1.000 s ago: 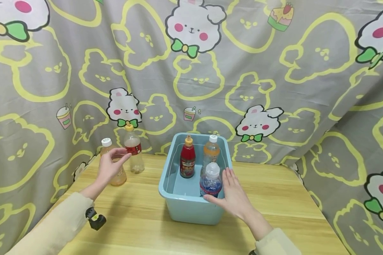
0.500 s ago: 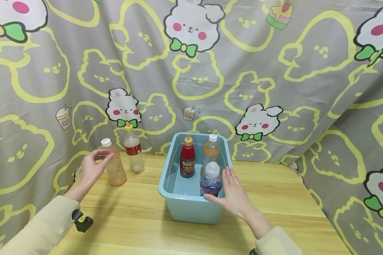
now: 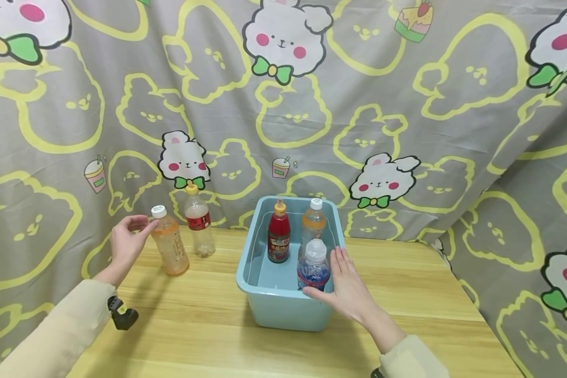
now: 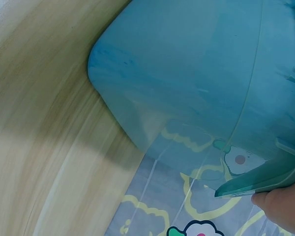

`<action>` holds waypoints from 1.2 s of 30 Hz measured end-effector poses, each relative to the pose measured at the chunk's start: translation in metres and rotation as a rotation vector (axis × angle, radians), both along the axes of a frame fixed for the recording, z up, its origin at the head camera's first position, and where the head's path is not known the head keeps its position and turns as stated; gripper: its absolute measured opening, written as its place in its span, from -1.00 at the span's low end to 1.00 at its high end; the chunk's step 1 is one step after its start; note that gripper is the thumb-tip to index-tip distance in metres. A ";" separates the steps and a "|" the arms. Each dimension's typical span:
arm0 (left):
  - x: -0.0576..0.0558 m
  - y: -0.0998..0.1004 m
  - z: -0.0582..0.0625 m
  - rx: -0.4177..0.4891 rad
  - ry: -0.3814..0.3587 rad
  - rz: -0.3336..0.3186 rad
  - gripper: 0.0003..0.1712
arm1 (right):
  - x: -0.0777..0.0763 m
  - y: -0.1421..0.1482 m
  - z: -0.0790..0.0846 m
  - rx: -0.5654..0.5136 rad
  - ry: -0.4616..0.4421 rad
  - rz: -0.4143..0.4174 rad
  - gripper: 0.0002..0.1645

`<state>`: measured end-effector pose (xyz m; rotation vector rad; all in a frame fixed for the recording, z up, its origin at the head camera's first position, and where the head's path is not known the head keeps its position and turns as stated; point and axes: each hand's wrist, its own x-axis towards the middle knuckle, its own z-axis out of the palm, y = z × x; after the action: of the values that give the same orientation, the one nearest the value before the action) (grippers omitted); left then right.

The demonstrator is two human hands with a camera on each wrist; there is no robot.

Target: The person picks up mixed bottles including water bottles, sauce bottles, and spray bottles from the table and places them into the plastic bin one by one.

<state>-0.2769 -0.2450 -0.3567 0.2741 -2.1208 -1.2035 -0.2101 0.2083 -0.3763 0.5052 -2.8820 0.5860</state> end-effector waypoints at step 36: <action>-0.037 0.005 -0.003 0.182 -0.087 0.062 -0.46 | 0.001 0.000 0.000 0.008 -0.003 -0.001 0.23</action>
<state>-0.3139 -0.2397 -0.3598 0.4777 -2.0615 -1.3720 -0.2092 0.2078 -0.3761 0.5047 -2.8882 0.5761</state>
